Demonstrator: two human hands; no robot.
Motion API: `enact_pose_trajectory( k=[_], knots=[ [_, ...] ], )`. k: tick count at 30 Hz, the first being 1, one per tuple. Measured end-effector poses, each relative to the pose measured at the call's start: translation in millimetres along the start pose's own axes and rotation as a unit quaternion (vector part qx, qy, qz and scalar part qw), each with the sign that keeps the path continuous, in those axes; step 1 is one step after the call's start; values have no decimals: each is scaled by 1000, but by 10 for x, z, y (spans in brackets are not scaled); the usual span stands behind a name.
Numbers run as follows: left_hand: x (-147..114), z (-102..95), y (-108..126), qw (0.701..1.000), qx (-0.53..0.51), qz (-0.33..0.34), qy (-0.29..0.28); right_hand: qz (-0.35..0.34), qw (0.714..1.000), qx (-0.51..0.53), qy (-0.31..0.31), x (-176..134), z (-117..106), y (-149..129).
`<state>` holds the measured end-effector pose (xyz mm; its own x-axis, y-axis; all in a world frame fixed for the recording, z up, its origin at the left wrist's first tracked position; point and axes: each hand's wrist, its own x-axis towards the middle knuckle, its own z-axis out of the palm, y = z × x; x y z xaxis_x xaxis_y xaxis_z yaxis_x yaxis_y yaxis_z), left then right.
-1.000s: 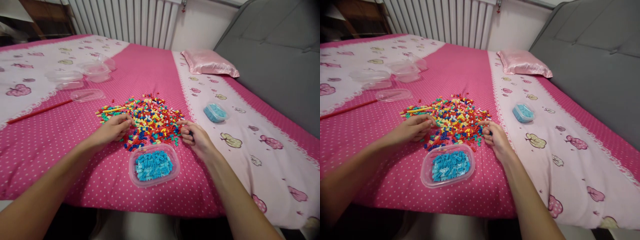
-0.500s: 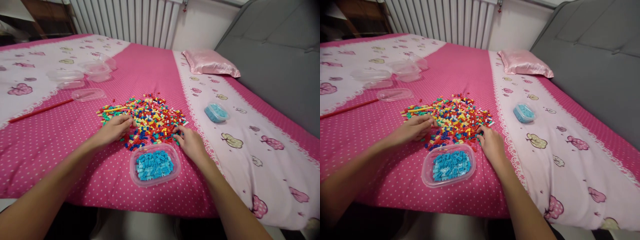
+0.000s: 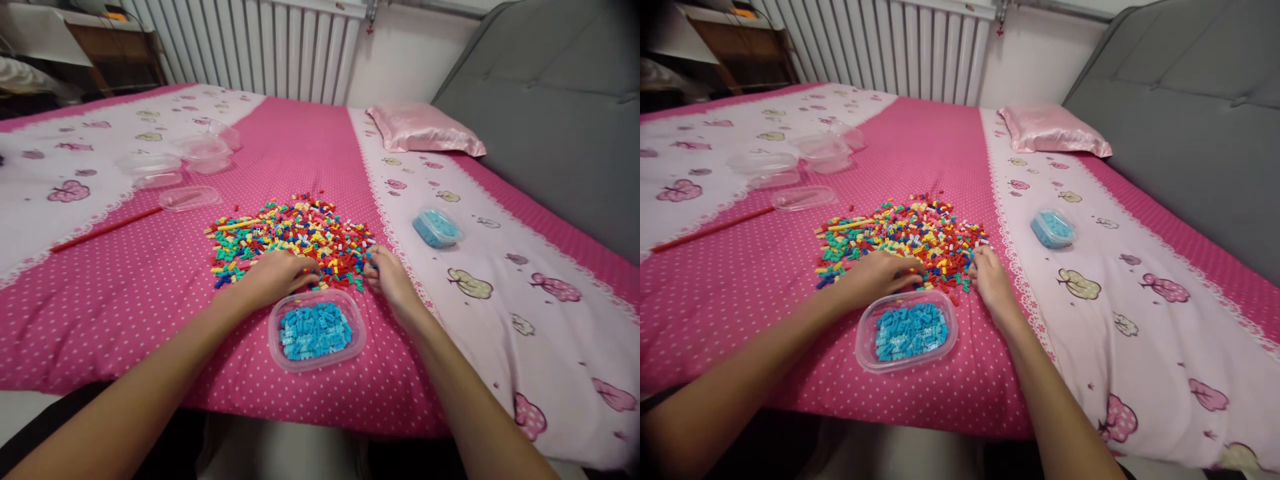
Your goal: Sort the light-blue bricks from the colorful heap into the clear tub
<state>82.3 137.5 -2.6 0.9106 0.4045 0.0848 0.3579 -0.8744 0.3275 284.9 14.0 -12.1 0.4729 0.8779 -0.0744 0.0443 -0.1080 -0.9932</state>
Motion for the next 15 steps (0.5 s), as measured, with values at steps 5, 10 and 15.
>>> enact_pose_trajectory(
  k=[5,10,15],
  knots=[
    [-1,41,24,1000,2,15,-22,53,994,88,-24,-56,31,-69],
    [6,34,69,998,-53,-27,-20,71,988,136,-22,-71,57,-78],
    [19,9,90,994,-94,-55,1,75,968,237,-30,-110,-10,-165]
  ],
)
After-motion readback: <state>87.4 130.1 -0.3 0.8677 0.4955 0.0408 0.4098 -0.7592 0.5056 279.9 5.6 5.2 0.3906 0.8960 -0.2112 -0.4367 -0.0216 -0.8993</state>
